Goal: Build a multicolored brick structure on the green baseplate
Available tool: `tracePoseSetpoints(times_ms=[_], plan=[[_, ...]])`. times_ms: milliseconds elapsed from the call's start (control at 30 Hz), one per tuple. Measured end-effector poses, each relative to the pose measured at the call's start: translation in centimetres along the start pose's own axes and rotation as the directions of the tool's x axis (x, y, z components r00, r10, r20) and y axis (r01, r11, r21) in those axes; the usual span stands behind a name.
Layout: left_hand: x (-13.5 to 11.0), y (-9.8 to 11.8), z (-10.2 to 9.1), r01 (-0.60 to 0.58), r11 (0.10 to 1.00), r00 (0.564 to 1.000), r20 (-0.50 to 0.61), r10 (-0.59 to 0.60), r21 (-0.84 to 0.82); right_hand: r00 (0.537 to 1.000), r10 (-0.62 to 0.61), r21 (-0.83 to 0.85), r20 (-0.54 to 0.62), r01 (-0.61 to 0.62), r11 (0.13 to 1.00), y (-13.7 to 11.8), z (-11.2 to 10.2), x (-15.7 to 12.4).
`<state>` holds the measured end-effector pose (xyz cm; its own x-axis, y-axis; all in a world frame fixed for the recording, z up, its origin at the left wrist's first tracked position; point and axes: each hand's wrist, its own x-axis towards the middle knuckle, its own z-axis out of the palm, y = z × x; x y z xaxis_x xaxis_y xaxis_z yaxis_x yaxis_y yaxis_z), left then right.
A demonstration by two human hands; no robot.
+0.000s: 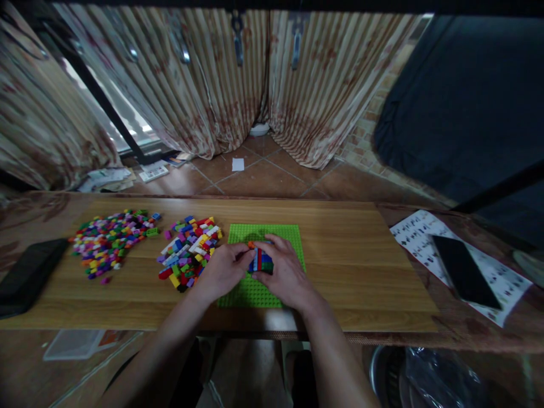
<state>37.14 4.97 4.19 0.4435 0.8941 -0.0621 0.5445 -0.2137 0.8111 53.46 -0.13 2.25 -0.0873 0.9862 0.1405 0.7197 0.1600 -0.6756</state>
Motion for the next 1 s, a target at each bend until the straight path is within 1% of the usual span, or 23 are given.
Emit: tracePoseSetpoints(times_ms=[233, 600, 1000], plan=[[0.01, -0.43, 0.00, -0.009, 1.000, 0.999, 0.042, 0.010, -0.030, 0.999, 0.039, 0.038, 0.021, -0.040, 0.999, 0.01, -0.46, -0.12], [0.21, -0.60, 0.33, -0.003, 0.995, 1.000, 0.005, 0.004, -0.104, 1.000, 0.028, 0.056, 0.007, -0.028, 0.998, 0.22, -0.22, -0.13], [0.54, -0.51, 0.80, 0.057, 0.989, 0.997, -0.048, -0.064, -0.135, 1.000, 0.006, 0.036, -0.022, -0.006, 0.999, 0.14, 0.04, 0.09]])
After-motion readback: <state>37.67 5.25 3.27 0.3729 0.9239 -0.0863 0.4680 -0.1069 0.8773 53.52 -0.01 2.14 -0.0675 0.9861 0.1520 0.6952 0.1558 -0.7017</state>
